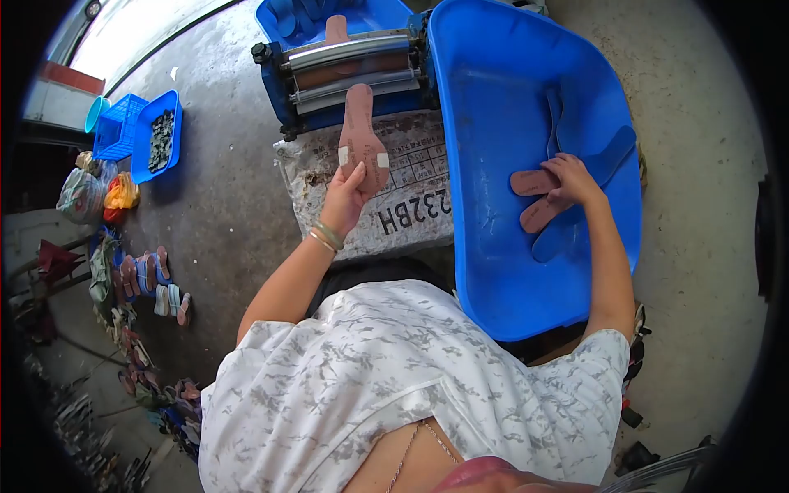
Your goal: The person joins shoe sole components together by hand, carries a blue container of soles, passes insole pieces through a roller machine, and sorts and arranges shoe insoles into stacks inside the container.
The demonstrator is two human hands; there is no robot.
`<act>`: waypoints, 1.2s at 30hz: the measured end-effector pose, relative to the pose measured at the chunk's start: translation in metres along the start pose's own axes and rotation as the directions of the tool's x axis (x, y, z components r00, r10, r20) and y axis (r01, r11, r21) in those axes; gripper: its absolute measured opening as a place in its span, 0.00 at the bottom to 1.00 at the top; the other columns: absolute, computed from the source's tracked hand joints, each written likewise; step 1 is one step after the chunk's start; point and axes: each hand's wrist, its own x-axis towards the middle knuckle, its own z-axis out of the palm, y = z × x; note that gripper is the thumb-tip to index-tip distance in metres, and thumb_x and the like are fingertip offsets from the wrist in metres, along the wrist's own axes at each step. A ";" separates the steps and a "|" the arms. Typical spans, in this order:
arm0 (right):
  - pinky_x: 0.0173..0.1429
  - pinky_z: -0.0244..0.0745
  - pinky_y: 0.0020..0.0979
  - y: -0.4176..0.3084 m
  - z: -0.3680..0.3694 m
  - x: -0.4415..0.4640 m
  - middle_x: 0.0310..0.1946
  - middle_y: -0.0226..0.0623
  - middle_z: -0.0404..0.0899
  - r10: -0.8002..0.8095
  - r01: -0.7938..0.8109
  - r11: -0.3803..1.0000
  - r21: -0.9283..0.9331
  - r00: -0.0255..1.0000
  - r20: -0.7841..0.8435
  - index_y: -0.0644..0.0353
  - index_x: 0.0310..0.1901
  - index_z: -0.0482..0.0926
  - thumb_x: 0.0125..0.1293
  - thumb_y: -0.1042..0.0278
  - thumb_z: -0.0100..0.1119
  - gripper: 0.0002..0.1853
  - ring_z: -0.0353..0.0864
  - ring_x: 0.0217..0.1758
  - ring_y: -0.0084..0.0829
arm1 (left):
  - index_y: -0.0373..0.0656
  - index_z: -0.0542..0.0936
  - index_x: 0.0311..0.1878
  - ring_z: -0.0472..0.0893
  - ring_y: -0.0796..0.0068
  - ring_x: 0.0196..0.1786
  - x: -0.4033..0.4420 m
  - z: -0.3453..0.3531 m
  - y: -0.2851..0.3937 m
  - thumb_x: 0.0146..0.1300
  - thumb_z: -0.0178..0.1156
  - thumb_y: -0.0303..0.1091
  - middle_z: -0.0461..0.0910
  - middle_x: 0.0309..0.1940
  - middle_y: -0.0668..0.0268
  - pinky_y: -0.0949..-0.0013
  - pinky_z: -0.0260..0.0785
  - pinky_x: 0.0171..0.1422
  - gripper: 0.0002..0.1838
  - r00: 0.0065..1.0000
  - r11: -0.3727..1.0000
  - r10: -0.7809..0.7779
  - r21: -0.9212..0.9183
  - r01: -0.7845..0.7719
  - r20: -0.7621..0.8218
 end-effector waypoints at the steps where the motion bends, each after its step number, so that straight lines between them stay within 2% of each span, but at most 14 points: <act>1: 0.72 0.58 0.48 -0.001 -0.005 0.000 0.59 0.38 0.75 0.011 -0.012 1.000 0.009 0.999 0.052 0.58 0.63 0.73 0.43 0.65 0.75 0.39 0.67 0.68 0.39 | 0.43 0.69 0.59 0.79 0.71 0.57 0.013 -0.006 -0.005 0.71 0.56 0.33 0.77 0.56 0.65 0.63 0.74 0.60 0.16 1.000 1.000 0.006 0.018 -0.006 0.000; 10: 0.67 0.65 0.40 -0.051 -0.084 -0.019 0.52 0.41 0.78 0.053 -0.031 0.998 0.060 0.906 -0.420 0.59 0.60 0.74 0.44 0.65 0.74 0.37 0.75 0.58 0.40 | 0.42 0.70 0.60 0.77 0.68 0.59 0.118 -0.007 0.004 0.71 0.58 0.36 0.76 0.57 0.63 0.62 0.73 0.61 0.18 0.999 0.993 0.052 0.106 -0.052 0.004; 12: 0.58 0.73 0.35 -0.080 -0.104 -0.025 0.48 0.40 0.79 0.201 -0.007 0.952 0.305 0.765 -0.611 0.61 0.61 0.72 0.51 0.62 0.74 0.36 0.79 0.52 0.36 | 0.41 0.69 0.61 0.76 0.67 0.60 0.130 -0.005 0.009 0.70 0.58 0.37 0.75 0.58 0.62 0.62 0.72 0.62 0.20 0.998 0.989 0.061 0.137 -0.063 0.021; 15: 0.54 0.76 0.31 -0.114 -0.129 -0.028 0.45 0.38 0.79 0.373 0.154 0.723 0.673 0.734 -0.568 0.63 0.65 0.68 0.57 0.59 0.72 0.36 0.81 0.49 0.31 | 0.38 0.65 0.66 0.70 0.62 0.66 0.138 0.017 0.022 0.69 0.60 0.44 0.69 0.63 0.56 0.61 0.66 0.67 0.29 0.725 0.485 0.592 0.874 0.030 -0.353; 17: 0.54 0.76 0.30 -0.133 -0.135 -0.026 0.45 0.37 0.79 0.372 0.263 0.588 0.765 0.752 -0.544 0.63 0.66 0.66 0.58 0.60 0.71 0.37 0.81 0.49 0.30 | 0.37 0.58 0.71 0.64 0.56 0.70 0.087 0.066 0.037 0.63 0.64 0.49 0.59 0.68 0.48 0.57 0.58 0.72 0.41 0.713 0.409 0.701 0.806 -0.428 0.022; 19: 0.53 0.75 0.29 -0.154 -0.140 -0.025 0.44 0.37 0.78 0.366 0.360 0.427 0.830 0.770 -0.522 0.63 0.68 0.64 0.60 0.60 0.70 0.37 0.81 0.49 0.29 | 0.37 0.56 0.73 0.63 0.57 0.71 0.016 0.128 0.037 0.63 0.65 0.49 0.59 0.69 0.49 0.61 0.57 0.72 0.43 0.748 0.556 0.569 0.510 -0.656 0.342; 21: 0.53 0.76 0.28 -0.178 -0.146 -0.025 0.44 0.36 0.79 0.301 0.461 0.218 0.860 0.806 -0.509 0.62 0.69 0.62 0.62 0.63 0.68 0.37 0.81 0.50 0.29 | 0.38 0.60 0.71 0.67 0.59 0.69 -0.056 0.180 0.044 0.62 0.67 0.42 0.61 0.69 0.52 0.64 0.60 0.71 0.40 0.626 0.373 0.455 0.503 -0.780 0.633; 24: 0.53 0.76 0.28 -0.195 -0.138 -0.023 0.45 0.37 0.79 0.197 0.556 0.121 0.823 0.799 -0.568 0.62 0.69 0.62 0.63 0.63 0.67 0.35 0.81 0.51 0.29 | 0.39 0.66 0.68 0.74 0.66 0.63 -0.083 0.189 0.033 0.62 0.67 0.34 0.69 0.65 0.58 0.66 0.66 0.65 0.33 0.602 0.102 0.332 0.607 -0.788 0.726; 25: 0.53 0.76 0.28 -0.196 -0.133 -0.022 0.45 0.37 0.79 0.142 0.595 0.066 0.801 0.789 -0.597 0.62 0.69 0.62 0.64 0.64 0.66 0.35 0.80 0.51 0.29 | 0.39 0.66 0.68 0.74 0.66 0.63 -0.078 0.177 0.030 0.62 0.67 0.34 0.69 0.65 0.58 0.66 0.66 0.65 0.33 0.603 0.102 0.332 0.608 -0.787 0.725; 27: 0.55 0.76 0.28 -0.152 -0.116 -0.016 0.48 0.38 0.79 0.238 0.537 0.091 0.839 0.806 -0.542 0.62 0.69 0.63 0.66 0.62 0.64 0.33 0.80 0.53 0.29 | 0.39 0.69 0.64 0.78 0.72 0.57 -0.062 0.131 0.023 0.65 0.63 0.28 0.77 0.58 0.63 0.69 0.71 0.60 0.25 0.841 0.647 0.320 0.548 -0.530 0.436; 29: 0.58 0.75 0.33 -0.071 -0.074 -0.014 0.53 0.44 0.79 0.452 0.148 0.483 0.863 0.802 -0.390 0.62 0.69 0.64 0.65 0.54 0.64 0.35 0.79 0.57 0.35 | 0.39 0.71 0.61 0.79 0.75 0.56 -0.057 0.107 0.029 0.68 0.59 0.28 0.80 0.53 0.66 0.70 0.71 0.60 0.19 0.890 0.848 0.363 0.297 -0.438 0.275; 31: 0.61 0.73 0.38 -0.028 -0.032 -0.030 0.57 0.50 0.77 0.628 -0.431 0.741 0.514 0.717 -0.304 0.62 0.68 0.65 0.63 0.45 0.63 0.39 0.77 0.60 0.43 | 0.40 0.71 0.60 0.79 0.75 0.56 -0.049 0.079 0.035 0.69 0.59 0.29 0.80 0.53 0.66 0.69 0.72 0.60 0.18 0.938 0.905 0.279 0.271 -0.329 0.206; 33: 0.63 0.70 0.42 0.011 0.017 -0.035 0.60 0.56 0.74 0.648 -0.549 0.744 0.381 0.730 -0.215 0.64 0.69 0.63 0.57 0.37 0.64 0.47 0.75 0.62 0.50 | 0.41 0.71 0.60 0.79 0.74 0.55 -0.044 0.050 0.036 0.70 0.57 0.31 0.79 0.53 0.66 0.67 0.72 0.61 0.17 0.993 0.975 0.092 0.197 -0.106 0.080; 36: 0.64 0.70 0.41 0.035 0.045 -0.019 0.61 0.58 0.72 0.682 -0.606 0.636 0.478 0.731 0.018 0.66 0.70 0.59 0.54 0.37 0.66 0.51 0.75 0.62 0.52 | 0.42 0.72 0.58 0.79 0.74 0.55 -0.021 0.025 0.017 0.71 0.56 0.34 0.79 0.54 0.66 0.66 0.73 0.61 0.15 0.997 0.990 0.072 0.116 -0.074 0.017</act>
